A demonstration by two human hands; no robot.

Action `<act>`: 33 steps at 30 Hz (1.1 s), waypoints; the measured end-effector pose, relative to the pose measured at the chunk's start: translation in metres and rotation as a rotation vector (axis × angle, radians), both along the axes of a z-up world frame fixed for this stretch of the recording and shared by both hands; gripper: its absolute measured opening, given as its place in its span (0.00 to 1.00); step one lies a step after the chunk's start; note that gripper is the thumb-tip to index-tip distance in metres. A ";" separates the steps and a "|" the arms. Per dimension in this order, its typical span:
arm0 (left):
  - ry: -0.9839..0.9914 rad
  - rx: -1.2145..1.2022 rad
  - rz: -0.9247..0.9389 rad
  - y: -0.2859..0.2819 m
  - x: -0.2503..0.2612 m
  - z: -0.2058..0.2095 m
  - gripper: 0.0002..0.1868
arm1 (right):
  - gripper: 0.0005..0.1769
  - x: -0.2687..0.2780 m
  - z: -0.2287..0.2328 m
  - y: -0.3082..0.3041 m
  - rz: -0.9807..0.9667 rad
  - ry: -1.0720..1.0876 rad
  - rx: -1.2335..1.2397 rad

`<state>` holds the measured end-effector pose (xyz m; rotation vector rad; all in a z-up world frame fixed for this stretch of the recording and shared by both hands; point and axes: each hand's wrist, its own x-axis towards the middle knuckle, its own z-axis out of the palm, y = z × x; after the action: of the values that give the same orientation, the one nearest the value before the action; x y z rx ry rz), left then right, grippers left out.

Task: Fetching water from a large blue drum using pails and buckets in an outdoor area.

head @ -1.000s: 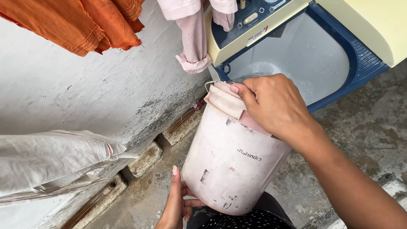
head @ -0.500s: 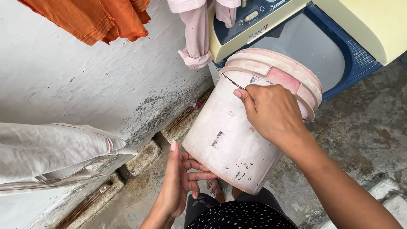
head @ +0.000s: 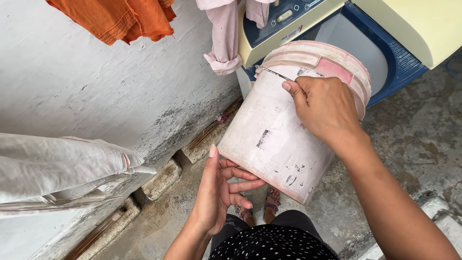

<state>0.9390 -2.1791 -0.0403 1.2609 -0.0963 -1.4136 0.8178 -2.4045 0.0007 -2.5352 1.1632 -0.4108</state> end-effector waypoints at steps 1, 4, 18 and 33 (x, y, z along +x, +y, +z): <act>0.006 0.008 0.001 0.001 0.000 -0.001 0.45 | 0.26 0.000 -0.001 0.001 0.001 -0.005 -0.009; 0.010 0.007 -0.003 0.004 -0.001 -0.002 0.47 | 0.26 -0.001 -0.003 0.005 0.003 -0.013 -0.032; -0.017 0.214 -0.137 0.058 0.019 -0.115 0.54 | 0.24 -0.007 -0.021 0.105 0.066 -0.060 0.126; 0.398 0.525 -0.357 0.096 0.071 -0.289 0.65 | 0.17 -0.005 -0.093 0.292 -0.347 -0.102 0.283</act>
<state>1.0100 -2.0826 -0.3292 1.3950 0.3599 -2.0662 0.8128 -2.1125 -0.0923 -2.0531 1.5070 -0.4174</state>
